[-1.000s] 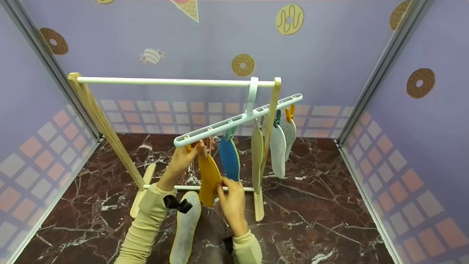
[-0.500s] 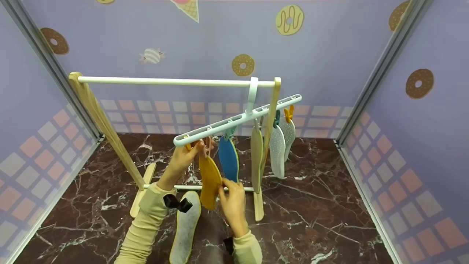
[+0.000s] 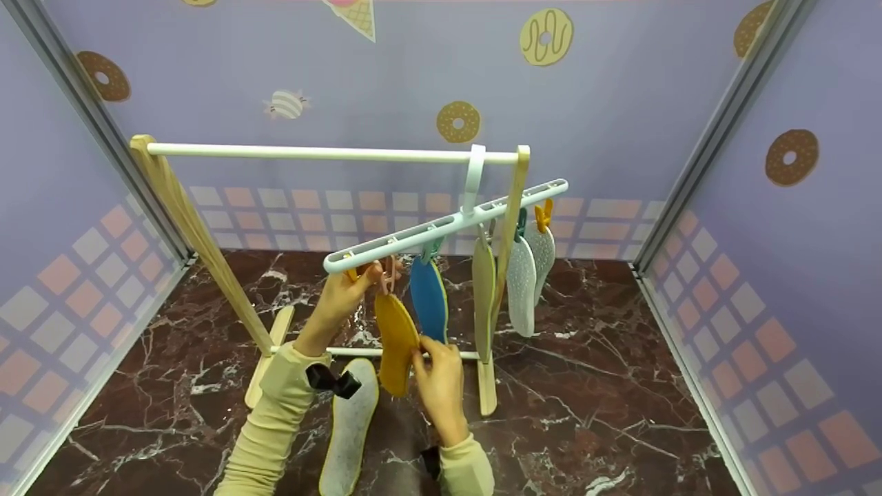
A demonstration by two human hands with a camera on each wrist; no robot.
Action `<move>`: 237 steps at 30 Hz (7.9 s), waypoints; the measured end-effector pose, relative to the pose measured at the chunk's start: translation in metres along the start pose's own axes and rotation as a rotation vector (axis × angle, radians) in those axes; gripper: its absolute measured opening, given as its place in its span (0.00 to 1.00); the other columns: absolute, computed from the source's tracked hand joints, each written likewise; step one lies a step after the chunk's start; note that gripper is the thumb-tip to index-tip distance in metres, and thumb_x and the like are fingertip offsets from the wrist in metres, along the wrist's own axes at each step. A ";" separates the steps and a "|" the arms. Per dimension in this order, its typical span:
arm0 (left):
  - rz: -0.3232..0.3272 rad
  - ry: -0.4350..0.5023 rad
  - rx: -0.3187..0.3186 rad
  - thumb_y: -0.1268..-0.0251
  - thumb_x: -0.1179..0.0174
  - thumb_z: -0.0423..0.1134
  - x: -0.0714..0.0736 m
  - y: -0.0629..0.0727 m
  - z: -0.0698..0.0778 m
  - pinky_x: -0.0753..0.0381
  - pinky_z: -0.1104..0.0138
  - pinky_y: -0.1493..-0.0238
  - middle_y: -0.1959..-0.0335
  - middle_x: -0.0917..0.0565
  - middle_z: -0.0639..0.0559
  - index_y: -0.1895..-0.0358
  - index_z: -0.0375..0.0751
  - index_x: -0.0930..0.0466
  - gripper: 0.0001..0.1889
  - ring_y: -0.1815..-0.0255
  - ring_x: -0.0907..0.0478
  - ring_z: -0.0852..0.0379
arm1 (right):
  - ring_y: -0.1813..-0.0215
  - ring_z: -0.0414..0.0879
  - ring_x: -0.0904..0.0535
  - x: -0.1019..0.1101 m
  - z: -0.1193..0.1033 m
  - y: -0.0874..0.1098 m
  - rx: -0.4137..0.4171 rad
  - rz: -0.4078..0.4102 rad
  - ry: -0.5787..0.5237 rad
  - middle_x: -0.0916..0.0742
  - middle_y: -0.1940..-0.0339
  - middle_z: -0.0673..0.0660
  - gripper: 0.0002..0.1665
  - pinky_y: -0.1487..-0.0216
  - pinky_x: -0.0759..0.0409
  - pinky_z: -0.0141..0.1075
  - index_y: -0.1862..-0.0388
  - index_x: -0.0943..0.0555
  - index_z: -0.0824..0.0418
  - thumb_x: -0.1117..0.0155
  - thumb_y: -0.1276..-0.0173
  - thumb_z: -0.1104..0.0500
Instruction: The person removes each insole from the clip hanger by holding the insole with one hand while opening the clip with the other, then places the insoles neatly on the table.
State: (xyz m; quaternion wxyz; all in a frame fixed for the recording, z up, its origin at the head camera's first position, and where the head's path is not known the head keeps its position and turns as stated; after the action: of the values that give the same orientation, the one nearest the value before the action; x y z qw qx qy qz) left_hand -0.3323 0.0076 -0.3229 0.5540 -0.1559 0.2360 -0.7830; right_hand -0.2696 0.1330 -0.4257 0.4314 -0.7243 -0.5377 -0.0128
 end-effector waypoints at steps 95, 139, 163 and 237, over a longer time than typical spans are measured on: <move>0.182 -0.054 0.019 0.56 0.40 0.58 0.046 0.011 -0.001 0.29 0.75 0.75 0.80 0.24 0.61 0.68 0.19 0.29 0.36 0.79 0.28 0.67 | 0.84 0.29 0.41 -0.008 0.007 0.009 -0.025 0.009 -0.005 0.18 0.84 0.51 0.03 0.83 0.44 0.19 0.76 0.18 0.61 0.35 0.46 0.63; 0.175 -0.046 -0.006 0.46 0.42 0.45 0.050 0.017 -0.002 0.25 0.73 0.56 0.63 0.20 0.45 0.57 0.20 0.27 0.25 0.63 0.25 0.65 | 0.71 0.45 0.19 -0.049 0.029 0.023 -0.158 -0.150 -0.179 0.15 0.76 0.55 0.08 0.69 0.22 0.35 0.70 0.18 0.62 0.43 0.37 0.60; 0.227 -0.031 0.076 0.53 0.40 0.53 0.057 0.022 -0.008 0.28 0.74 0.59 0.68 0.23 0.60 0.54 0.21 0.28 0.33 0.65 0.27 0.66 | 0.70 0.53 0.19 -0.064 0.016 0.026 -0.279 -0.310 -0.316 0.16 0.72 0.66 0.09 0.72 0.25 0.24 0.65 0.21 0.73 0.44 0.38 0.67; 0.147 0.069 0.040 0.42 0.44 0.43 0.063 0.026 -0.007 0.23 0.58 0.50 0.56 0.18 0.45 0.48 0.23 0.32 0.26 0.58 0.22 0.37 | 0.73 0.38 0.28 -0.106 0.008 0.041 -0.229 -0.483 -0.426 0.20 0.73 0.73 0.08 0.72 0.30 0.25 0.66 0.26 0.81 0.47 0.39 0.72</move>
State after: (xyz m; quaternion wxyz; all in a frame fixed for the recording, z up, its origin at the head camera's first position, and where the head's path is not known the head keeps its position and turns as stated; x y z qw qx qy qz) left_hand -0.3360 -0.0577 -0.3438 0.6047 -0.0999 0.2501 -0.7495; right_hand -0.2852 0.0551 -0.5068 0.2098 -0.6061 -0.7668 -0.0230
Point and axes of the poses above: each hand's wrist, its own y-axis away from the middle knuckle, its own x-axis out of the back of the hand, z = x × y, the point moved 9 cm from there along -y, towards the middle knuckle
